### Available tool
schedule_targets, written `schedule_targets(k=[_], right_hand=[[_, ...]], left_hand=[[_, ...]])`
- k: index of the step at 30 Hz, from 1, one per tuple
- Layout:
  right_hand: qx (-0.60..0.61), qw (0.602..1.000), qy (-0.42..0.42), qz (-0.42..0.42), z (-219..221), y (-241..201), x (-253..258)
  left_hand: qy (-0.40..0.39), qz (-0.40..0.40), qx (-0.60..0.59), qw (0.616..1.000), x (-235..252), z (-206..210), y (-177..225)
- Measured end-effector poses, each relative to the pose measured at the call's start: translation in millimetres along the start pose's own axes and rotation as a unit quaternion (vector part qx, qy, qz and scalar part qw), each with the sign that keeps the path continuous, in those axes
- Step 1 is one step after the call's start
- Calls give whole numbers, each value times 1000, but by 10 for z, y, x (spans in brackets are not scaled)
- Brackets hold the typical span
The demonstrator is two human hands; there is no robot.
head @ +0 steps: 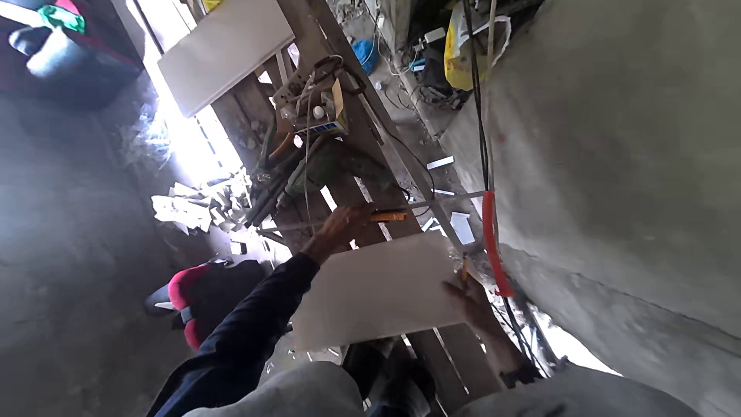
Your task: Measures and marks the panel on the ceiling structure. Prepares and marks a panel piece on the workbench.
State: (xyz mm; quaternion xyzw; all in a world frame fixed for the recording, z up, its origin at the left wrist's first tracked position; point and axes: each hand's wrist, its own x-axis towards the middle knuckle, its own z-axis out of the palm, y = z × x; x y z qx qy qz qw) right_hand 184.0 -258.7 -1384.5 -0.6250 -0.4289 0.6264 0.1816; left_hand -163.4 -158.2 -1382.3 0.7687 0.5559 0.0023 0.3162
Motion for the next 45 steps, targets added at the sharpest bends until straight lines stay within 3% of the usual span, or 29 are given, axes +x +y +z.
schedule_targets(k=[7, 12, 19, 25, 30, 34, 40, 45], right_hand=[[-144, 985, -66, -70, -15, -305, 719], [-224, 964, -55, -129, -5, -388, 1016], [-339, 931, -28, -131, -47, -529, 1015], [-374, 910, -8, -176, -188, -632, 891], [-423, 880, -57, -206, -300, -1424, 648], [-441, 819, -74, -359, -151, -2246, 917], [-562, 706, -50, -429, 826, -3518, 1813], [-638, 676, -82, -361, 1532, -3805, 2317]], left_hand=[[43, -12, -42, 998, -217, -304, -187], [70, 10, -37, 997, -229, -287, -277], [76, -8, -72, 994, -162, -314, -373], [3, -85, -121, 989, -225, -209, -329], [19, -128, -162, 978, -314, 0, -170], [2, -141, -174, 975, -320, 74, -114], [-4, -156, -171, 973, -338, 62, -20], [-34, -181, -151, 971, -354, 37, 62]])
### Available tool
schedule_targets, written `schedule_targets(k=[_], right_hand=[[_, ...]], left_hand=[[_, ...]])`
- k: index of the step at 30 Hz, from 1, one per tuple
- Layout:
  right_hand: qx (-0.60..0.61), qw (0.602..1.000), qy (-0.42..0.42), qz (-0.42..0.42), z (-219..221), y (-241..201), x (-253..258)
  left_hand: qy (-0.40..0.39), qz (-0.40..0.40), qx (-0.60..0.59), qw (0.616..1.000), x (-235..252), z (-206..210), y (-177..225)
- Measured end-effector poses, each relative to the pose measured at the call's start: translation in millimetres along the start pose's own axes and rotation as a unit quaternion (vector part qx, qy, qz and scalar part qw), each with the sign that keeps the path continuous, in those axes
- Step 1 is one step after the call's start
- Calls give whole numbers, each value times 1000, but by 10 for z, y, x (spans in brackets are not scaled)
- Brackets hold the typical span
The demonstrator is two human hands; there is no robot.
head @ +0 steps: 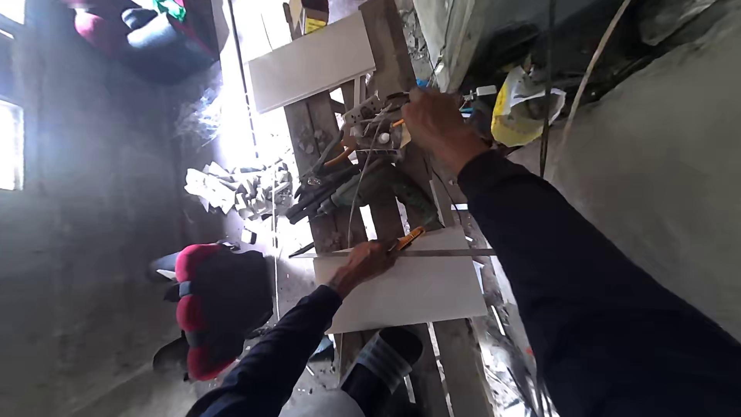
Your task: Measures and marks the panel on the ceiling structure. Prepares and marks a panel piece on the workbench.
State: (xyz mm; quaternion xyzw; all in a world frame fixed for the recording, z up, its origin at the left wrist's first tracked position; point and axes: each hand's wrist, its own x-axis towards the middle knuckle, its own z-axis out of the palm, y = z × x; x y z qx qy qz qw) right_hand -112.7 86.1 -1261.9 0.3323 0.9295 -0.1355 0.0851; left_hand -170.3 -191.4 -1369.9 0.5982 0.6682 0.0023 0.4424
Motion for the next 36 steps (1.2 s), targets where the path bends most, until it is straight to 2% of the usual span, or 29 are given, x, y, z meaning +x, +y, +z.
schedule_targets(k=[2, 4, 7, 8, 10, 12, 14, 16, 18, 21, 24, 27, 29, 33, 36], right_hand=[[-5, 1000, -2, -9, 123, 0, 125], [-13, 999, 43, -27, 147, 2, 81], [5, 985, 118, -125, 125, -95, -412], [20, 979, 112, -168, 168, -125, -646], [39, 978, 21, -206, 392, -183, -1139], [36, 980, -69, -182, 737, -186, -1550], [29, 982, -56, -179, 1193, -94, -1803], [48, 982, -18, -180, 1457, -24, -1963], [80, 980, -3, -180, 1557, -37, -2121], [117, 980, -22, -161, 1574, -144, -2424], [181, 975, -65, -109, 1637, -195, -2808], [235, 969, -34, -70, 1831, -271, -3258], [260, 965, -6, -46, 1938, -359, -3546], [316, 947, 33, 36, 2048, -584, -3981], [336, 937, 50, 86, 2217, -652, -4275]], left_hand=[[4, -3, 5, 1000, -6, 8, 6], [9, -17, 2, 1000, -7, -18, 8], [19, -29, 4, 999, -21, -14, -38], [22, -32, 7, 999, -7, -16, -67], [20, -41, 11, 999, 5, -25, -133], [19, -38, 4, 999, 31, -42, -204], [24, -33, -19, 999, 49, -35, -230], [12, -36, -54, 998, 70, -54, -221], [-21, -47, -129, 990, 57, -125, -196], [-63, -88, -260, 960, 78, -272, -222], [-36, -102, -177, 978, 276, -267, -169], [12, -138, -40, 990, 408, -158, -5], [4, -153, -19, 988, 449, -131, 15], [-3, -109, -7, 994, 415, -182, -14], [-3, -122, 7, 992, 288, -310, 195]])
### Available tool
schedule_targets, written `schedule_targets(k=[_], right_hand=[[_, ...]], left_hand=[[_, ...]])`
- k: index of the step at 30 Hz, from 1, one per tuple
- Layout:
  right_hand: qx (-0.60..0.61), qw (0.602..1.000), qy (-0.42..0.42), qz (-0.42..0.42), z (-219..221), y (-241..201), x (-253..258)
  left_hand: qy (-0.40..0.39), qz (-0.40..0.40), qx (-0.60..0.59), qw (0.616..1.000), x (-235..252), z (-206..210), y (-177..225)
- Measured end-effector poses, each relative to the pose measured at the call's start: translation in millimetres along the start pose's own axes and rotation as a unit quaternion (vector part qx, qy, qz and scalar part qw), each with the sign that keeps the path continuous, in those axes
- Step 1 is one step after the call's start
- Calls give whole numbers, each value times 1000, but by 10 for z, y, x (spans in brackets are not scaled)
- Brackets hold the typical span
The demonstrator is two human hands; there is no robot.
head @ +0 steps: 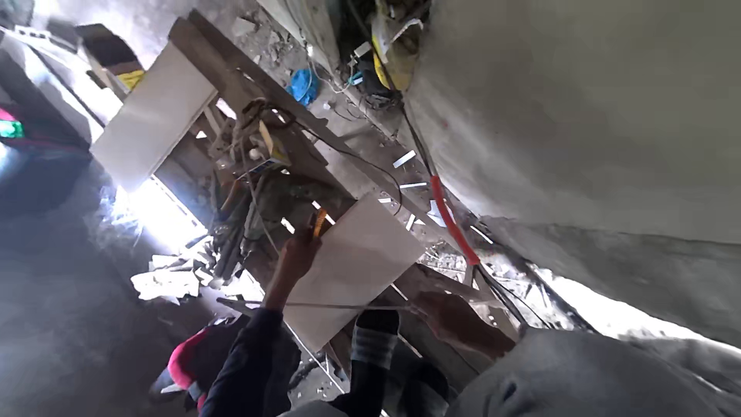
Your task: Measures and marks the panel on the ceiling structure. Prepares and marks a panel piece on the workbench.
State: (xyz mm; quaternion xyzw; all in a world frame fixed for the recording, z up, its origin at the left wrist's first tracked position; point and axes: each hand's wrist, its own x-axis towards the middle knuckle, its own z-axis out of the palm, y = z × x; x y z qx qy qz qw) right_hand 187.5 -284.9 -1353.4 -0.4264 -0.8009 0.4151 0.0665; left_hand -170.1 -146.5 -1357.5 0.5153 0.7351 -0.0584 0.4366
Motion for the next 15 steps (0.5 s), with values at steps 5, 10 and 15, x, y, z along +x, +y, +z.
schedule_targets(k=[5, 10, 15], right_hand=[[88, 984, 63, 142, 165, 113, -520], [169, 939, 138, 267, 242, 9, -956], [185, 876, 292, 336, 598, 31, -1266]], left_hand=[[66, 79, 21, 994, -527, -389, 532], [208, 171, -108, 957, -882, -649, 764], [182, 180, -104, 961, -789, -495, 733]])
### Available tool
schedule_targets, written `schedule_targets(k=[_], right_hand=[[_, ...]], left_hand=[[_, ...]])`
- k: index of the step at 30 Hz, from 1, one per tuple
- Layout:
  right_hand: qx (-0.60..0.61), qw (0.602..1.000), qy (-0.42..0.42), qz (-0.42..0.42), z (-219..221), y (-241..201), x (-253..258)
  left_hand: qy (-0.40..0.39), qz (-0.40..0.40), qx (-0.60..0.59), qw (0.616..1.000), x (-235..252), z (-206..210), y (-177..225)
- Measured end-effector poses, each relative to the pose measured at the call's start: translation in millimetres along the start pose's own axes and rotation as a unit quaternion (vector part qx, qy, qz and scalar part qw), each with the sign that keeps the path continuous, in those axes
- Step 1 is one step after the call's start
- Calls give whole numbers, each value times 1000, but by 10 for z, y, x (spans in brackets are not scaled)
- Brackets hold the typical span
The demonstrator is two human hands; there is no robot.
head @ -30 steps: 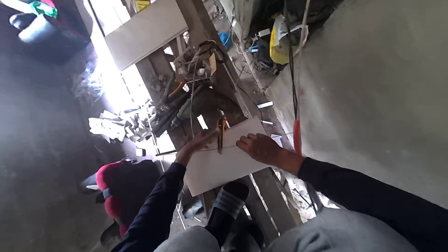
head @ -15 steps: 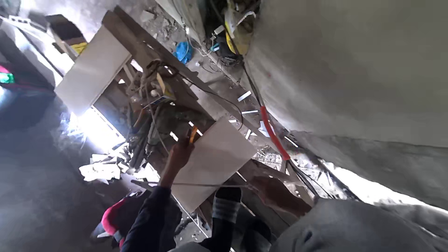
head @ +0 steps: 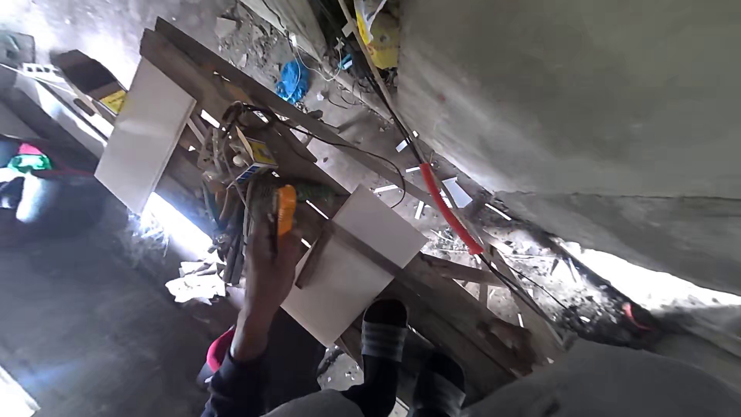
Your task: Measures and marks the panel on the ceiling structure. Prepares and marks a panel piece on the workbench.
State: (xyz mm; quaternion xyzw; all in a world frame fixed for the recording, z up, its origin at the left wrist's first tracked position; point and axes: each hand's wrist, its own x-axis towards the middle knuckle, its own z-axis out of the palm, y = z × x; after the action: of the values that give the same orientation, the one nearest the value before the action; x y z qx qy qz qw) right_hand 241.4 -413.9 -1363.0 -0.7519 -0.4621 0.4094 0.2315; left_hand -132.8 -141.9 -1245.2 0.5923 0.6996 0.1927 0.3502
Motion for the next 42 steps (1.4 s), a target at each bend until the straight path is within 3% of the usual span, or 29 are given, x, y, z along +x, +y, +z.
schedule_targets(k=[4, 8, 11, 15, 18, 19, 21, 23, 25, 27, 31, 34, 36, 38, 40, 42], right_hand=[[-28, 986, -157, 46, -295, 132, 127], [-88, 973, -179, 115, -317, -175, 181], [-151, 970, -172, 78, -208, 28, 119], [-208, 972, -71, -86, -148, 255, 57], [-178, 972, -146, 48, -293, -546, 123], [-180, 969, -158, 59, -302, -642, 132], [-187, 974, -128, -3, -238, -489, 60], [-215, 971, -47, -99, -112, -173, 9], [-222, 952, -204, 48, -273, -365, 113], [-205, 977, 7, -60, 62, 198, -66], [-220, 971, 13, -88, 60, 266, -79], [-231, 967, 18, -108, 9, 187, 33], [-171, 979, 17, -114, 0, -33, 207], [-15, 992, -65, -108, 20, -356, 464], [189, 963, -161, -100, 139, -595, 745], [325, 925, -159, -111, 363, -729, 951]], left_hand=[[-85, -13, 80, 993, -30, 410, -180], [-143, 32, 127, 981, -75, 896, -509], [-102, 62, 182, 976, -12, 1215, -790], [-82, 47, 200, 975, 33, 1378, -924], [-85, 52, 183, 978, 48, 1351, -899], [-87, 51, 176, 979, 56, 1338, -877], [-95, 47, 164, 981, 61, 1315, -832], [-102, 33, 151, 983, 68, 1295, -776], [-106, 14, 140, 984, 86, 1277, -728], [-88, 17, 136, 987, 67, 1272, -716], [-25, 74, 159, 984, -79, 1215, -604], [-107, 79, 132, 982, -239, 1202, -402], [-147, 151, 107, 972, -377, 1373, -372], [-211, 208, 96, 950, -559, 1574, -284], [-261, 253, 89, 928, -713, 1749, -177], [-270, 278, 74, 919, -769, 1859, -109]])
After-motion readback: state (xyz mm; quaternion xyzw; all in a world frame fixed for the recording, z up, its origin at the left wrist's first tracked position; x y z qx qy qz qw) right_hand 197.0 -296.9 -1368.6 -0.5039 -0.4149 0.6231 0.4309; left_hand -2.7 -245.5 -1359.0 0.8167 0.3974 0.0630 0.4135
